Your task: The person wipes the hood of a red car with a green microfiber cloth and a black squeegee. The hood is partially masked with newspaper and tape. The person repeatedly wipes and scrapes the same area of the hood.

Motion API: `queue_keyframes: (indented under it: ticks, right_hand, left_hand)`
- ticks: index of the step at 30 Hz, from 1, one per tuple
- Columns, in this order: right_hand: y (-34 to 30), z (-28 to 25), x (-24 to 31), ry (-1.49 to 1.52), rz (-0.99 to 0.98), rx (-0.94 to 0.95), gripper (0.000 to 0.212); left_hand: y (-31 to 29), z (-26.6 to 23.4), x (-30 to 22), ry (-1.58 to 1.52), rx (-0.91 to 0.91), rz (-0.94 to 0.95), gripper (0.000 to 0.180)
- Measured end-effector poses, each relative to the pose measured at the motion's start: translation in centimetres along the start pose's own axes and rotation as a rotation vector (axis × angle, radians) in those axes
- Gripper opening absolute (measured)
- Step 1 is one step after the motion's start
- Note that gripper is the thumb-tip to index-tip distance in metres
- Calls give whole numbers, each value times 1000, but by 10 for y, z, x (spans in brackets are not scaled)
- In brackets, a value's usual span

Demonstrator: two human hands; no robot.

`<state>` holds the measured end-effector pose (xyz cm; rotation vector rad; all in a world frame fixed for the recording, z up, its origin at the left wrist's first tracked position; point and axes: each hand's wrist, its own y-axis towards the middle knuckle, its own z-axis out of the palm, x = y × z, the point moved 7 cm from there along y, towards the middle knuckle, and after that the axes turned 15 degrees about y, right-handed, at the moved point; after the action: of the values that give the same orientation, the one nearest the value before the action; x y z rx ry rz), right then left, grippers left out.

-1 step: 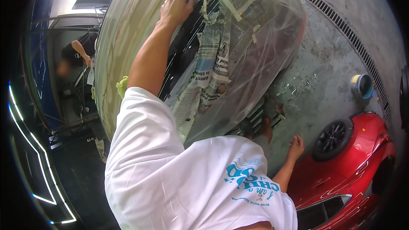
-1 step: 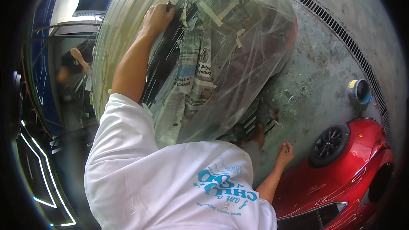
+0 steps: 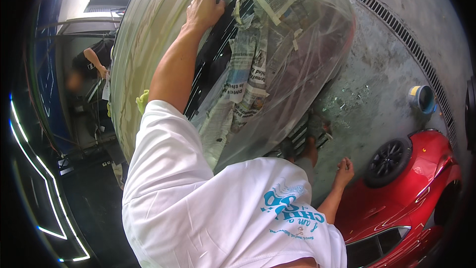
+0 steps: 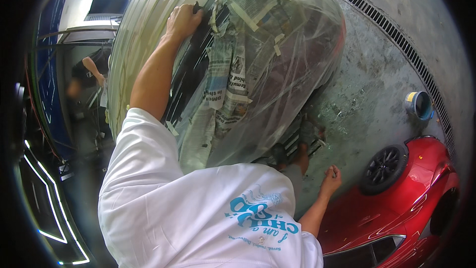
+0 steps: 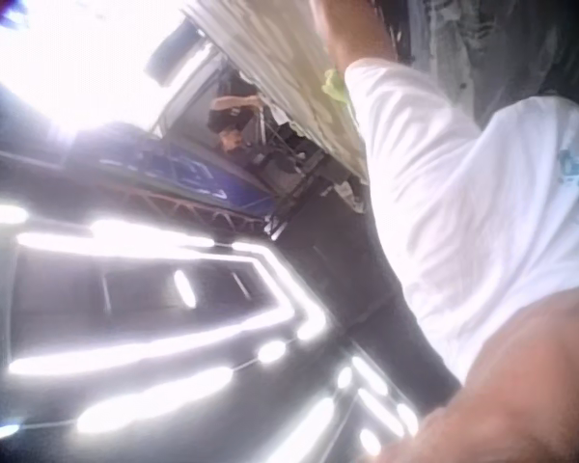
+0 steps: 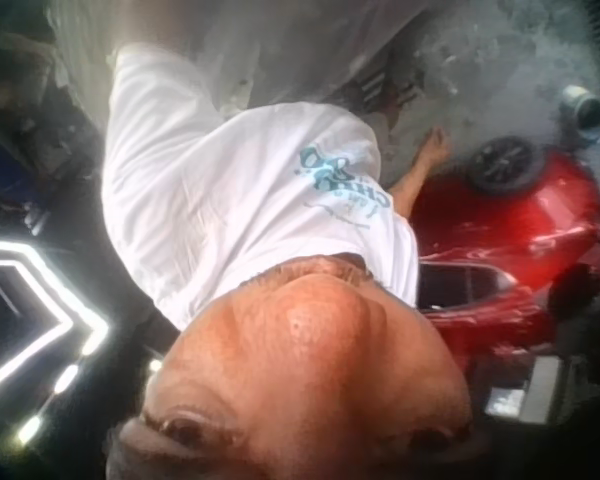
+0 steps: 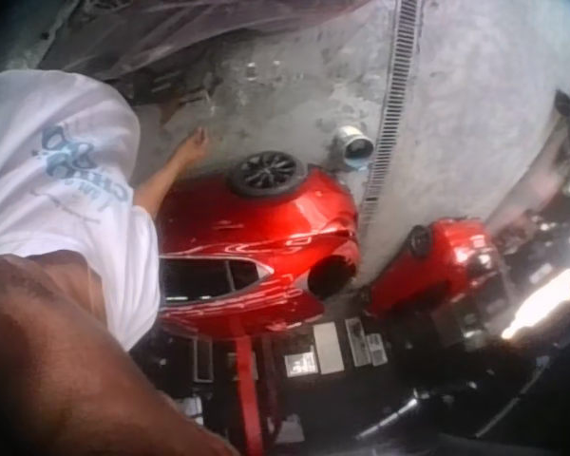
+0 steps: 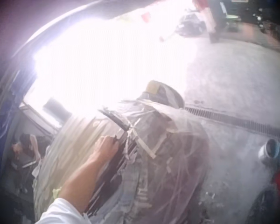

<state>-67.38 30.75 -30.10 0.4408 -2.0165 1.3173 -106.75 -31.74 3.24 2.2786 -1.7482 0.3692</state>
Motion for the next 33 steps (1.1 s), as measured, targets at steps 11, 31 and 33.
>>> queue_keyframes:
  ticks: [11,31,33]
  right_hand:
    - [5,16,20,-57,24,23,36]
    - [12,40,28,22,-29,93,36]
    - [9,37,30,41,-30,91,36]
  left_hand:
    - [26,9,-13,-105,-16,-145,42]
    - [1,6,11,-119,82,-158,46]
    - [-3,8,12,-120,119,-160,45]
